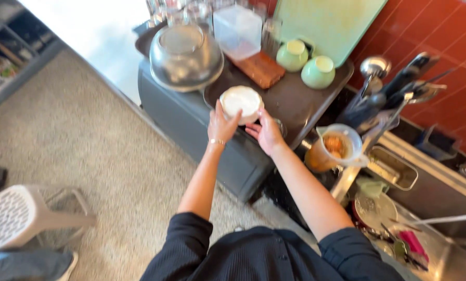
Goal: The person washes a plastic container and a white bowl in a kitchen sink using a pink scrubber and running water. They rinse the items thoroughly and place them on a drying rack.
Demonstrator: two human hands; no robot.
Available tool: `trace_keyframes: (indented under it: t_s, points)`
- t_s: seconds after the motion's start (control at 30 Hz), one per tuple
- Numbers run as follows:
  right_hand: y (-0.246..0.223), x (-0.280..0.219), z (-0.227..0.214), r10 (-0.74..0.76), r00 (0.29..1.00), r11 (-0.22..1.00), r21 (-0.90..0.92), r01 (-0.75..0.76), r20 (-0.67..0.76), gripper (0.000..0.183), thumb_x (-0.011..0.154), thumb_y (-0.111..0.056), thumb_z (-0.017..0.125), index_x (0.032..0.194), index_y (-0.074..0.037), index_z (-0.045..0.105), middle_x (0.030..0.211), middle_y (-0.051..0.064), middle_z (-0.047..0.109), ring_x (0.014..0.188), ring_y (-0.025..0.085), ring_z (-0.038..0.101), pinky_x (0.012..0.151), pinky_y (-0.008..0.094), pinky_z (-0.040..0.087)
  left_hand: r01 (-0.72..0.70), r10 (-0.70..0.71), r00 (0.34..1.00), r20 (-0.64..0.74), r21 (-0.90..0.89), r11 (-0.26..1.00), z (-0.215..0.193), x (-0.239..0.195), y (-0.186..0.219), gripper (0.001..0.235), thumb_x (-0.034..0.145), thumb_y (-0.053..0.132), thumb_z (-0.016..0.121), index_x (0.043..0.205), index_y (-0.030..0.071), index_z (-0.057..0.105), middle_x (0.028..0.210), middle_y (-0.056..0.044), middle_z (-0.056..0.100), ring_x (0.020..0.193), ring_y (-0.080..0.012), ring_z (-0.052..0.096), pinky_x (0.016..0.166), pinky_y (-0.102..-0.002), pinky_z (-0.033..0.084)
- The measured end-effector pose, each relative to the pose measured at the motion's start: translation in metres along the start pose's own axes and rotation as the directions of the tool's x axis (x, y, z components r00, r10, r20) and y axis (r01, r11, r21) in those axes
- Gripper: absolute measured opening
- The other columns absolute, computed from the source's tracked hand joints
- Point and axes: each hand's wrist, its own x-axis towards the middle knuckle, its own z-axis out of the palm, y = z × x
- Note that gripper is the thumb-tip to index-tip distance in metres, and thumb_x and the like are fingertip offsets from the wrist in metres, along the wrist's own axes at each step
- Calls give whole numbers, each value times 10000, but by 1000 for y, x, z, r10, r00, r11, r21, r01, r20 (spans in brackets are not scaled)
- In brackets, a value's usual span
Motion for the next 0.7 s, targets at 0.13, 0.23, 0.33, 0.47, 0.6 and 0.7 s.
trace_keyframes:
  t_s: [0.13,0.23,0.33,0.47,0.6,0.7]
  points:
    - [-8,-12,17,-31,999,998,-48,29,-35,615,980,-436,526,1547,-240,390,1543,-55,435,1100,195,568,957,344,451,-6,-43,978,204,235,972,-37,-17,32,1152,688,671,777,1569,119,282,1271,-231,566,1070,-441,648,869,-501,545]
    - [11,-16,-1,7,1000,1000,14,-6,-16,570,999,-360,502,1531,-196,379,1533,-74,378,1264,236,585,1059,380,471,-82,80,997,16,201,976,-29,-25,20,1022,785,508,779,1592,98,306,1246,-204,585,959,-418,676,768,-512,559]
    - [-20,-90,13,-95,990,983,-147,110,107,466,1039,-290,511,1437,-49,519,1436,82,586,1254,251,616,1049,375,481,-351,342,912,-226,-1,936,-26,-60,32,608,936,346,764,1442,122,513,1106,-93,652,885,-279,701,718,-410,564]
    - [-31,-175,-68,-137,971,986,-66,153,194,345,1084,-247,529,1315,0,597,1198,165,687,1076,291,697,1011,423,553,-200,319,938,135,-541,817,-22,-135,77,233,1012,190,692,1211,70,671,875,-60,648,661,-193,601,610,-327,501]
    - [-52,-275,-161,-318,944,944,-125,306,-93,269,1117,-269,514,1075,-22,613,885,128,667,740,247,670,709,393,578,-194,569,688,451,-641,743,12,-200,111,147,1002,160,662,1068,45,725,797,-57,664,662,-139,584,631,-270,487]
    - [-72,-339,-233,-425,825,904,-225,364,-372,271,1144,-272,512,998,-55,584,802,100,619,655,220,609,636,363,534,-179,675,497,546,-696,695,58,-244,130,138,1015,165,651,1063,51,712,850,-63,684,690,-134,619,659,-269,510]
